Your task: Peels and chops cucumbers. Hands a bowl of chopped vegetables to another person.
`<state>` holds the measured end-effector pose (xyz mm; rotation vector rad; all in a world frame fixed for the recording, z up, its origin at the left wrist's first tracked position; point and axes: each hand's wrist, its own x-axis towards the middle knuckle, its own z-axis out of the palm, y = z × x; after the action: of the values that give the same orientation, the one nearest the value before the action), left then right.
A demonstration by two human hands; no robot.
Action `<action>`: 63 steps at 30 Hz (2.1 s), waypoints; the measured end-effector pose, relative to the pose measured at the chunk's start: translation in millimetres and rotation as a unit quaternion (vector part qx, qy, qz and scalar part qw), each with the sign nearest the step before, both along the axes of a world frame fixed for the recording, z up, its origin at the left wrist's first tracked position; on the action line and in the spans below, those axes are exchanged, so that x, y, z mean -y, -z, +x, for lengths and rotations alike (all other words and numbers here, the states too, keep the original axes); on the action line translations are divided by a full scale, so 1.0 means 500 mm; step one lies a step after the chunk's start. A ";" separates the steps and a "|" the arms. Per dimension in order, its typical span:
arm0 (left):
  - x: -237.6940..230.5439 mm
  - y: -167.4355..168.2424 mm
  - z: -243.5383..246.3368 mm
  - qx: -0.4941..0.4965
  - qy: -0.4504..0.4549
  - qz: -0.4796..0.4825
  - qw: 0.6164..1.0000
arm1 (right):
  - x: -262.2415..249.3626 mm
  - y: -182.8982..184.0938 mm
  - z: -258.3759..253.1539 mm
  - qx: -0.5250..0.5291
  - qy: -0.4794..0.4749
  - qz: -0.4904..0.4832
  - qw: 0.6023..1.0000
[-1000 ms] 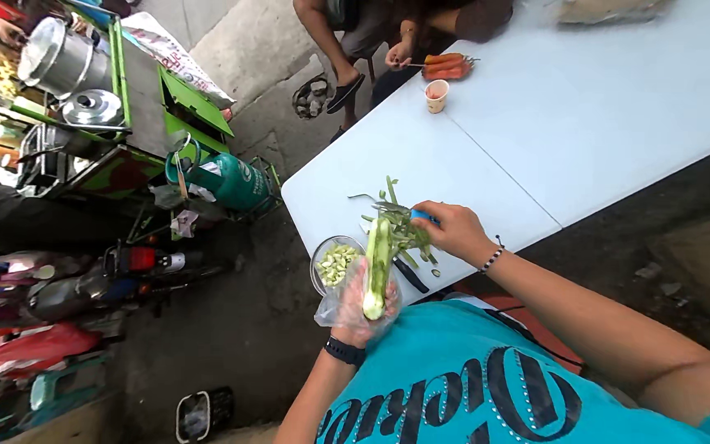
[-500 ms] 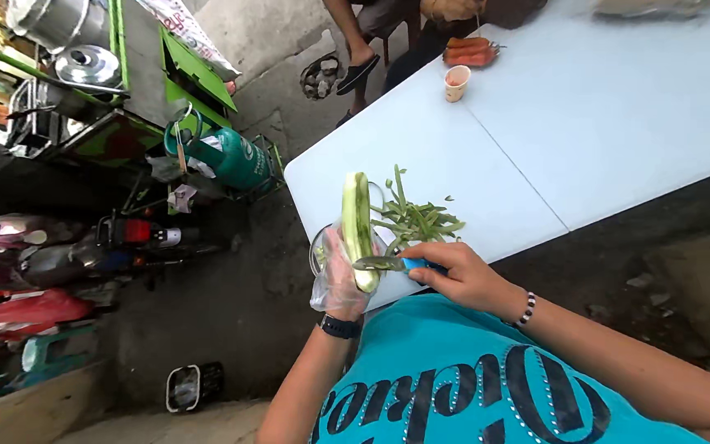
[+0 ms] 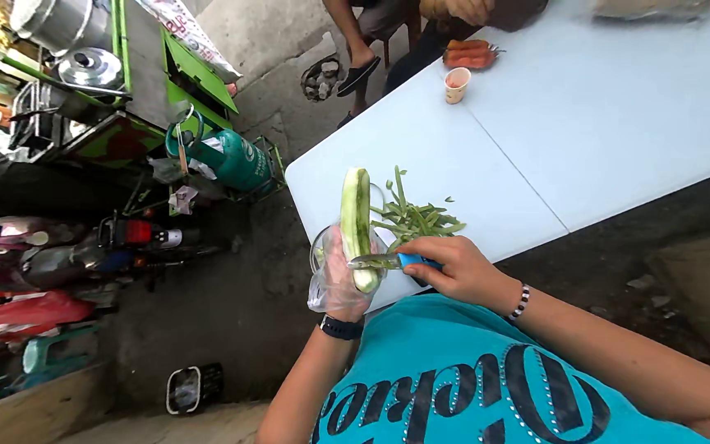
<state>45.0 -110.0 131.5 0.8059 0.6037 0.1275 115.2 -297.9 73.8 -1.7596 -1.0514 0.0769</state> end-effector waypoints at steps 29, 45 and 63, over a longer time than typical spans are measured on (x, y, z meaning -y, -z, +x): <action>0.010 -0.005 0.010 -0.005 0.027 -0.020 0.999 | -0.029 0.016 0.031 0.081 0.098 0.008 0.992; 0.022 -0.001 0.009 0.025 0.047 -0.059 0.997 | -0.044 0.018 0.070 0.104 0.155 -0.004 0.982; 0.031 0.010 -0.004 0.044 0.083 -0.086 0.992 | -0.045 0.027 0.125 0.076 0.202 -0.012 0.976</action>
<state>43.0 -125.7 126.3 0.6760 0.4546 -0.0411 177.5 -275.3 60.1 -1.9918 -0.7817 -0.3043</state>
